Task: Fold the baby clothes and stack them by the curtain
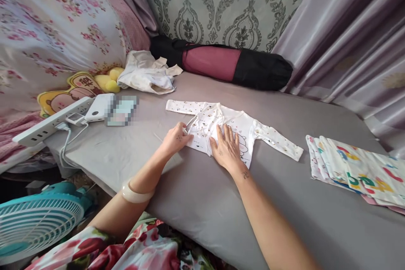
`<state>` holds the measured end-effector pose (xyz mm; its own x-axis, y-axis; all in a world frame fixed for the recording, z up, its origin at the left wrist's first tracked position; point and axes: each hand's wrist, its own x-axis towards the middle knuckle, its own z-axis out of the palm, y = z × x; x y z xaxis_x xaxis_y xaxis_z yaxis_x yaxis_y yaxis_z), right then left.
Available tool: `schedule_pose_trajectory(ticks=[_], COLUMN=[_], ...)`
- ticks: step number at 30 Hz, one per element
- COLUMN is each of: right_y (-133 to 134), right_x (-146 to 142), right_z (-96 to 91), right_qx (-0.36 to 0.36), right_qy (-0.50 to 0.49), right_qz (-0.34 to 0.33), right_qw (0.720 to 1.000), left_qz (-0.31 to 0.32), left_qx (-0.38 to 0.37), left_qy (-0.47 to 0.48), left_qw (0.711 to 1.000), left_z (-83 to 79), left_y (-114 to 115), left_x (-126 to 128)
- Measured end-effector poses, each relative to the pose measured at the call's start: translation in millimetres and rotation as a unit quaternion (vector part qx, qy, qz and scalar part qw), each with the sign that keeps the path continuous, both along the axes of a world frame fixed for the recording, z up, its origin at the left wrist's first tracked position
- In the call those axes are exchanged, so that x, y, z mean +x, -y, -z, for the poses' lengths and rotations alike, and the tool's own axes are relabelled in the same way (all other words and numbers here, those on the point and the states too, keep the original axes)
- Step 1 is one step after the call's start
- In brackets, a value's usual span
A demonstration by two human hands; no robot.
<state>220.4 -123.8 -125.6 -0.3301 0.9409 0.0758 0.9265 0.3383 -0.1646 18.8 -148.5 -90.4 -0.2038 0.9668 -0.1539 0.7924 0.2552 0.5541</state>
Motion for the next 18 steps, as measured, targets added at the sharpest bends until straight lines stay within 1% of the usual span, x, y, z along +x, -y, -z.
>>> schedule_pose_trajectory(ticks=[4,8,11,14,18], right_y=[1,0,-1,2,14], right_x=[-1,-1,-1,-2,-8], right_z=[-0.6,0.3,0.6,-3.2,-11.6], right_qx=[0.001,0.006,0.005,0.013,0.024], right_qy=[-0.002,-0.005,-0.012,-0.025,-0.031], right_qz=[-0.005,-0.001,-0.001,-0.003,-0.038], right_qw=[1.000,1.000,1.000,1.000,0.998], left_qz=[0.002,-0.002,-0.019,-0.041,-0.027], left_qx=[0.018,0.010,0.030,0.053,0.047], left_qy=[-0.002,-0.009,-0.027,-0.060,-0.078], left_qw=[1.000,1.000,0.999,0.996,0.995], left_z=[2.0,2.2,4.2,7.3,8.9], left_y=[2,-2,-13,-30,-45], left_x=[-1,-6,-11,-16,-20])
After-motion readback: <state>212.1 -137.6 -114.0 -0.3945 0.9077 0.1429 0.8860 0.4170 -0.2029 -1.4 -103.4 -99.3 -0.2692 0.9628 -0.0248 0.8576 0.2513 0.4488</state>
